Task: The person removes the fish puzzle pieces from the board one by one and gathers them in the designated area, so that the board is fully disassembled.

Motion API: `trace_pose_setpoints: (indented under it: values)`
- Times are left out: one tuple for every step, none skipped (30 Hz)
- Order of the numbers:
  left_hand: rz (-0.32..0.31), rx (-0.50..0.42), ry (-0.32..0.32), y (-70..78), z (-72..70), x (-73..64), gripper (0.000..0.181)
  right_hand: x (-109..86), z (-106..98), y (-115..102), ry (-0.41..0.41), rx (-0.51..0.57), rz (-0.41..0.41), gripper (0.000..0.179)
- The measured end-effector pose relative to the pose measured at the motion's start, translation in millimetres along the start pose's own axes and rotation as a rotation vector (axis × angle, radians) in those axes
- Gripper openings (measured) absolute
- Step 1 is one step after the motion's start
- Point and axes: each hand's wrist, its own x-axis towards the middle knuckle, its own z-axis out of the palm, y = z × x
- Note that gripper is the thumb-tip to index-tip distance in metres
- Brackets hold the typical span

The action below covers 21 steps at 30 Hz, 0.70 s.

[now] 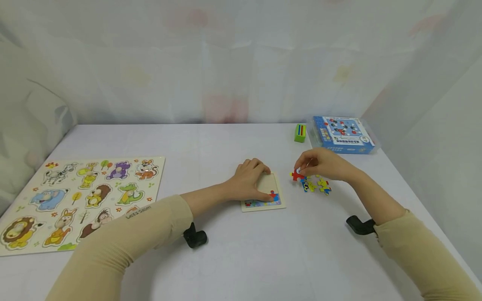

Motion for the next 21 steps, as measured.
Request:
trace_pose_setpoints:
  values:
    - [0.000,0.000,0.000,-0.4,0.3,0.1,0.073,-1.9,-2,3,0.002,0.003,0.015,0.014]
    - [0.000,-0.003,-0.001,-0.6,0.4,0.0,0.073,-3.8,-4,6,0.004,0.003,0.029,0.014]
    - [-0.001,-0.004,-0.002,-0.8,0.6,0.1,0.073,-5.7,-6,9,0.004,0.007,0.045,0.014]
    - [0.000,-0.006,0.001,-1.3,1.0,0.2,0.073,-7.7,-8,12,0.006,0.006,0.055,0.014]
    - [-0.002,-0.006,0.001,-1.5,1.2,0.3,0.073,-9.6,-10,15,0.007,0.005,0.064,0.014]
    - [-0.002,-0.007,0.004,-1.6,1.4,0.3,0.073,-11.5,-11,18,0.008,0.008,0.075,0.015]
    - [-0.001,-0.008,0.006,-1.7,1.4,0.1,0.073,-13.5,-13,21,0.010,0.008,0.084,0.015]
    - [-0.001,-0.008,0.007,-1.8,1.5,0.0,0.073,-15.5,-15,24,0.013,0.009,0.092,0.015]
    - [0.000,-0.008,0.009,-1.9,1.5,-0.2,0.073,-17.3,-16,26,0.014,0.014,0.099,0.016]
    - [0.000,-0.007,0.011,-1.9,1.5,-0.4,0.073,-19.1,-18,29,0.015,0.015,0.105,0.016]
    - [0.001,-0.006,0.011,-1.8,1.3,-0.6,0.073,-20.8,-19,32,0.016,0.021,0.111,0.017]
    - [0.002,-0.006,0.011,-1.9,1.3,-0.9,0.073,-22.3,-20,34,0.016,0.025,0.116,0.018]
    - [0.003,-0.005,0.011,-2.0,1.2,-1.1,0.074,-23.8,-21,36,0.017,0.027,0.120,0.018]
    - [0.005,-0.004,0.013,-2.1,1.1,-1.3,0.074,-25.2,-22,39,0.016,0.026,0.123,0.019]
    - [0.008,-0.005,0.015,-2.2,0.9,-1.5,0.074,-26.8,-23,41,0.018,0.023,0.127,0.019]
    - [0.010,-0.006,0.015,-2.4,0.8,-1.6,0.074,-28.3,-24,43,0.020,0.018,0.130,0.020]
    - [0.012,-0.004,0.015,-2.7,0.6,-1.7,0.074,-29.9,-25,45,0.021,0.016,0.136,0.020]
    - [0.015,-0.004,0.016,-3.0,0.5,-1.6,0.074,-31.4,-26,47,0.022,0.014,0.140,0.021]
    - [0.019,-0.005,0.016,-3.4,0.4,-1.5,0.074,-32.8,-28,49,0.023,0.011,0.145,0.020]
    - [0.022,-0.004,0.017,-3.9,0.4,-1.4,0.074,-34.2,-29,52,0.022,0.010,0.148,0.021]
    - [0.025,-0.005,0.016,-4.3,0.4,-1.3,0.074,-35.5,-30,53,0.020,0.012,0.151,0.021]
